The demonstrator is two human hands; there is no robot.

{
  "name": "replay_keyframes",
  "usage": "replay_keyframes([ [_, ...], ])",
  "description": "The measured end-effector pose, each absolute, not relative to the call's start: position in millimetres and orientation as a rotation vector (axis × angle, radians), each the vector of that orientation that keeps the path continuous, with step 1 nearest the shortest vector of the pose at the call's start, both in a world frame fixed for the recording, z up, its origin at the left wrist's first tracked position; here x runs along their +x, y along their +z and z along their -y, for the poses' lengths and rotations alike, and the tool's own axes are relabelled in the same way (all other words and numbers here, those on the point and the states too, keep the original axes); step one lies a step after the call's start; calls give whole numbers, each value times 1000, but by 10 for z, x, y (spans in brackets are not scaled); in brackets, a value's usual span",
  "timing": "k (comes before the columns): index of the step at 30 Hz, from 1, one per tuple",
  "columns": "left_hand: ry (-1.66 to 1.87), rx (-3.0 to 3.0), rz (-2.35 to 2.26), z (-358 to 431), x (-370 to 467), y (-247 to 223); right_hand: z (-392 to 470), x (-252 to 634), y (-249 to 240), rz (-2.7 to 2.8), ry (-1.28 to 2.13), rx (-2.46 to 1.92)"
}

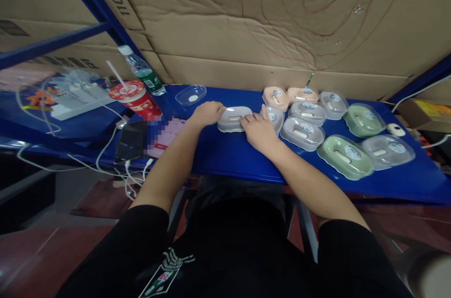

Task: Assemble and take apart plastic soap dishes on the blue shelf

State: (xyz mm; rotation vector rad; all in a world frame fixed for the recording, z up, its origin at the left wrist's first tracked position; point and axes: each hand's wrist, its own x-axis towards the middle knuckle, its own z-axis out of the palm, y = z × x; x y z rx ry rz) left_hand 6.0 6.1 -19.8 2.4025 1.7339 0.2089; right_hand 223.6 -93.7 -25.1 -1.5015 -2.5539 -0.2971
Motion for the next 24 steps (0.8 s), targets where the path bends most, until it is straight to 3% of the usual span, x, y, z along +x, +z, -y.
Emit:
replay_keyframes([
  [5,330,2411,-1684,-63,64,-178,933,2257,-236,2541,-299,-1507],
  [13,180,2394,-1656,-41,56,-199,937,2242,-286,2605,-266,-1473],
  [19,572,2179,-1986,-127,-80,-217,970,2220,-312,2605,-284,-1442],
  [24,451,1935,-2219,-264,-345,-225,984,2210,-313,2635,-272,-1438],
])
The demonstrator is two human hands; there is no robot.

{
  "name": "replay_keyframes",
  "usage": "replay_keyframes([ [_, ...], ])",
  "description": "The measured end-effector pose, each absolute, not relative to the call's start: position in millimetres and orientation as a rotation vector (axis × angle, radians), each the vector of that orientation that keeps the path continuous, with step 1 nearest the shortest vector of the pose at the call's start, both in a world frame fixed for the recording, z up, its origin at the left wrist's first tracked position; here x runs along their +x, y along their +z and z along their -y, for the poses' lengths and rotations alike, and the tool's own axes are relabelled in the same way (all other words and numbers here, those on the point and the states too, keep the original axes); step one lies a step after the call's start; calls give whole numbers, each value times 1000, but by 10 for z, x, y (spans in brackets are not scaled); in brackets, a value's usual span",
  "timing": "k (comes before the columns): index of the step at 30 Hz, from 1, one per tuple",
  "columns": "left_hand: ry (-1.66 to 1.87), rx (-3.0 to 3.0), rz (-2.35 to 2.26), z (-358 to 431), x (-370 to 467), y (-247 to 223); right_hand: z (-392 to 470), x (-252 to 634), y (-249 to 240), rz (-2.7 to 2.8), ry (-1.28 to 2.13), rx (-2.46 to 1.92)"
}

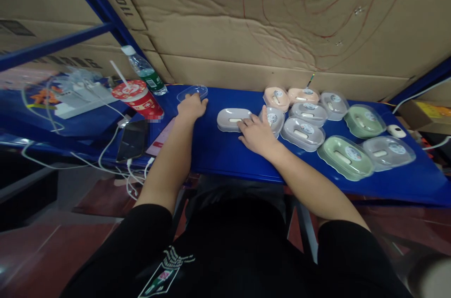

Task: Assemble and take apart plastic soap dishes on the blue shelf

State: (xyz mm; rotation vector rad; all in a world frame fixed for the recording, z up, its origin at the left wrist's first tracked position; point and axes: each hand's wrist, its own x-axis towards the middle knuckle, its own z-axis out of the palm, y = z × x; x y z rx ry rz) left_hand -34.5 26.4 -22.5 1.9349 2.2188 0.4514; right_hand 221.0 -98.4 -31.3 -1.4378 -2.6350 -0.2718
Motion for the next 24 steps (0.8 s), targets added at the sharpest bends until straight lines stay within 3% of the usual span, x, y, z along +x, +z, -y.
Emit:
replay_keyframes([
  [7,350,2077,-2191,-288,-336,-241,986,2222,-302,2644,-257,-1435],
  [12,733,2184,-2088,-181,-217,-189,981,2226,-322,2637,-244,-1437],
  [19,1464,2295,-1518,-163,-148,-147,987,2245,-252,2408,-295,-1475],
  [24,1613,2124,-1146,-298,-131,-213,956,2286,-205,2267,-305,-1556],
])
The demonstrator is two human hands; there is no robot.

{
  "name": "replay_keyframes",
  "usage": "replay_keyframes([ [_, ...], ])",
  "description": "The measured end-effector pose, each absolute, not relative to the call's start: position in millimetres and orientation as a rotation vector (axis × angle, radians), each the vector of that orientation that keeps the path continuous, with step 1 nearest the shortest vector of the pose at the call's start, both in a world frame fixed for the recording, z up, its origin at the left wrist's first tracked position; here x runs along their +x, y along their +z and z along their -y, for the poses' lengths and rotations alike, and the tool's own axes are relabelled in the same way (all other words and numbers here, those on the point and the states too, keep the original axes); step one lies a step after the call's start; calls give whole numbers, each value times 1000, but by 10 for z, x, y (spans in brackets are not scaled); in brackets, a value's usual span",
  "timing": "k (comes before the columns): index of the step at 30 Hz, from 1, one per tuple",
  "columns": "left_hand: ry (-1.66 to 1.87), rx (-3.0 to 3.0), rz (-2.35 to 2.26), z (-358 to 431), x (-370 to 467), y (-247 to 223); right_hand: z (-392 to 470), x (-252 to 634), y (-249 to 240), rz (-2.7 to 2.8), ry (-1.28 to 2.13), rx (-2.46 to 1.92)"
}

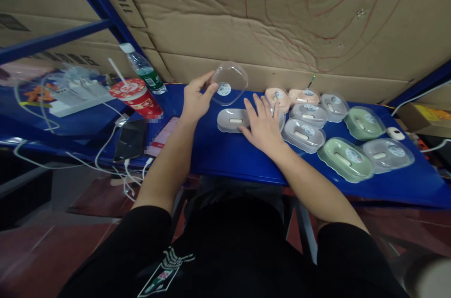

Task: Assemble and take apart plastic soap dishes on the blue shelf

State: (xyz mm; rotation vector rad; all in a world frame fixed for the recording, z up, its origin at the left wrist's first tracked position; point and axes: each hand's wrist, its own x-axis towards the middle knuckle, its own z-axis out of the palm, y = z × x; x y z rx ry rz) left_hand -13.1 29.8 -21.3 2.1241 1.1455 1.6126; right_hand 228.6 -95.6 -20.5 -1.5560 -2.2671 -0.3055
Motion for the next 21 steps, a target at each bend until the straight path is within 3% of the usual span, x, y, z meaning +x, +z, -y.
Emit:
replay_keyframes([
  [13,952,1813,-951,-214,-108,-209,939,2332,-143,2159,-301,-1499],
  [21,875,2103,-828,-207,-128,-262,914,2325,-174,2131,-320,-1550],
])
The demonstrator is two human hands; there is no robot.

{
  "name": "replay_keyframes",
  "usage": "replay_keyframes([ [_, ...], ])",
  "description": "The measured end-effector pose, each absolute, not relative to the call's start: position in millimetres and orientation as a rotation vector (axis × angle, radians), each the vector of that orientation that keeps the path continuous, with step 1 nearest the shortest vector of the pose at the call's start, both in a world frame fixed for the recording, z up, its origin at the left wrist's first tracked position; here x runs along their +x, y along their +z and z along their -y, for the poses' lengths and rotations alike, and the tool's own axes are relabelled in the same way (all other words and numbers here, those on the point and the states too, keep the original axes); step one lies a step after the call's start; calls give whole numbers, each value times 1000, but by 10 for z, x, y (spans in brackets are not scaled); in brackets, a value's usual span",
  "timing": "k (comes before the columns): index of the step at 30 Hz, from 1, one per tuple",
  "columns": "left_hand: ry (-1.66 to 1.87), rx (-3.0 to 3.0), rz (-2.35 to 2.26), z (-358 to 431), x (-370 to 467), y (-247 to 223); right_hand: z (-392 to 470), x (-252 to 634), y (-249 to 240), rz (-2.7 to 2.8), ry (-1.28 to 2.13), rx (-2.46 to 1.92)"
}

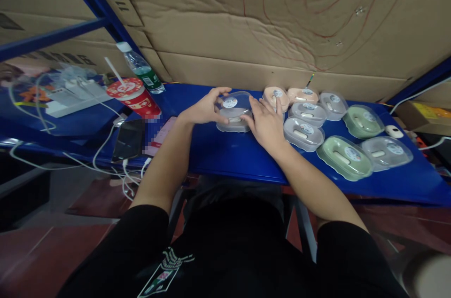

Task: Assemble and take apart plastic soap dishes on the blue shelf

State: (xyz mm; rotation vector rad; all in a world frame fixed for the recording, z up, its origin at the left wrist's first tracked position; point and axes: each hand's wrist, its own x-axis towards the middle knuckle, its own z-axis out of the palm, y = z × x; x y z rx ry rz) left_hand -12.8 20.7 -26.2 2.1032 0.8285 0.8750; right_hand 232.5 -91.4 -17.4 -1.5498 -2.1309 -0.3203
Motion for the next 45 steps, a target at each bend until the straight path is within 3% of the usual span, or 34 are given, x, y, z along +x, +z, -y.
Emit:
replay_keyframes([
  [16,498,2335,-968,-224,-143,-320,936,2304,-212,2376,-364,-1654],
  [39,519,2394,-1066,-194,-68,-321,911,2341,-236,2362,-328,-1644],
  [45,580,2354,-1351,-223,20,-449,944,2297,-234,2340,-331,-1565],
])
